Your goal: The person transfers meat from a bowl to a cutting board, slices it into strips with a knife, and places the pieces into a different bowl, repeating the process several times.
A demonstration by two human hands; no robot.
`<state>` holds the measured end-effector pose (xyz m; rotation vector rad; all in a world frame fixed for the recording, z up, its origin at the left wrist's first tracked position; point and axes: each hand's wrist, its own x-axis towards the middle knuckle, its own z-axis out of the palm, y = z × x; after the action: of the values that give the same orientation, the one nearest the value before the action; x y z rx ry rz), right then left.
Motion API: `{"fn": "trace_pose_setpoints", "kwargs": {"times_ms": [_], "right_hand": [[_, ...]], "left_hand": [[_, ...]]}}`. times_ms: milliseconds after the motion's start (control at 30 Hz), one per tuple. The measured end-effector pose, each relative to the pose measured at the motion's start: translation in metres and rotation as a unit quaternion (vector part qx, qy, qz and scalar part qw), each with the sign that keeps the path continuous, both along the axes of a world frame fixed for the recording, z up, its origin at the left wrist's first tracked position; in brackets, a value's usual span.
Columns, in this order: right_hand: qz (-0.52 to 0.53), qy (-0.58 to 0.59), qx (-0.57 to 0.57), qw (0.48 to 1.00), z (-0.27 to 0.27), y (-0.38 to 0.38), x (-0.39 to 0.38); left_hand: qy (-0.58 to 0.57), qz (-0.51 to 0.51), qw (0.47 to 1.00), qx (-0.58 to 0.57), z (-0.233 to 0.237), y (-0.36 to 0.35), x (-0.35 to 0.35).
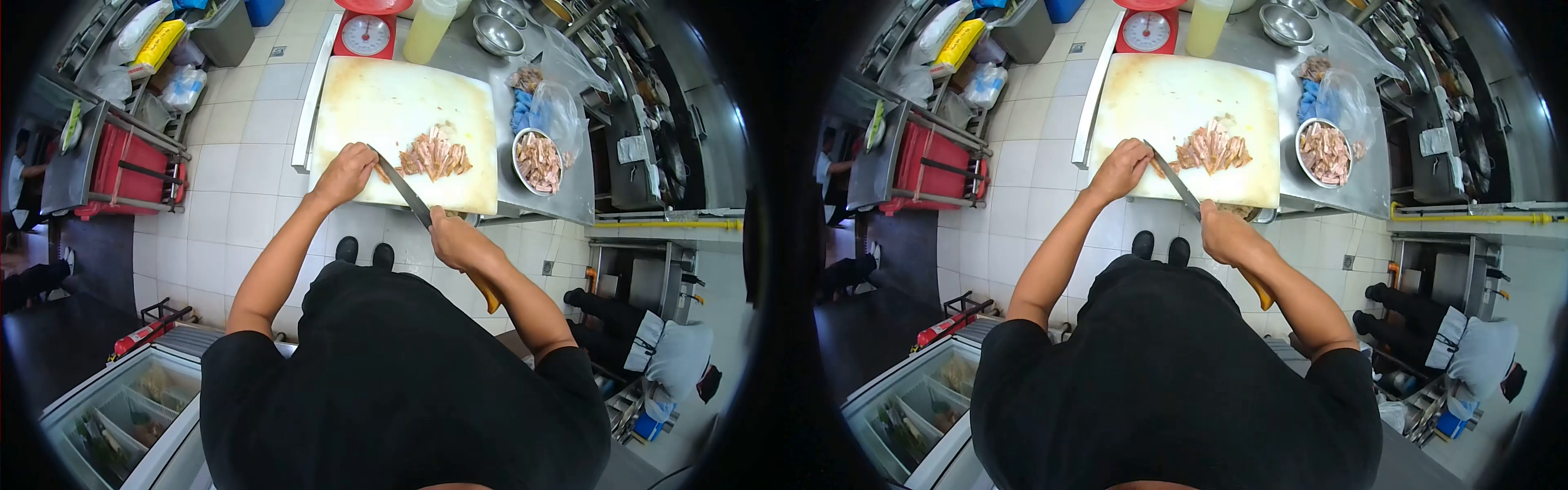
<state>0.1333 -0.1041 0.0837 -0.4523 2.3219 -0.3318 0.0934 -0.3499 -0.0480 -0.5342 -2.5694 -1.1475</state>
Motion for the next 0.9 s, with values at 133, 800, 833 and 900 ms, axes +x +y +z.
{"fn": "trace_pose_setpoints", "kwargs": {"times_ms": [133, 800, 833, 900], "right_hand": [[-0.005, -0.016, -0.014, 1.000, 0.002, 0.003, -0.002], [-0.073, 0.065, -0.098, 0.990, -0.021, 0.017, -0.005], [-0.097, 0.089, -0.092, 0.987, -0.015, 0.029, -0.003], [-0.126, 0.122, -0.032, 0.984, -0.011, 0.055, -0.003]], "left_hand": [[0.024, -0.009, 1.000, 0.011, -0.001, 0.000, 0.001], [-0.167, 0.051, 0.976, 0.131, 0.005, 0.000, 0.012], [-0.163, 0.047, 0.977, 0.131, -0.001, 0.005, 0.016], [-0.067, 0.093, 0.989, 0.092, -0.011, 0.025, 0.025]]}}
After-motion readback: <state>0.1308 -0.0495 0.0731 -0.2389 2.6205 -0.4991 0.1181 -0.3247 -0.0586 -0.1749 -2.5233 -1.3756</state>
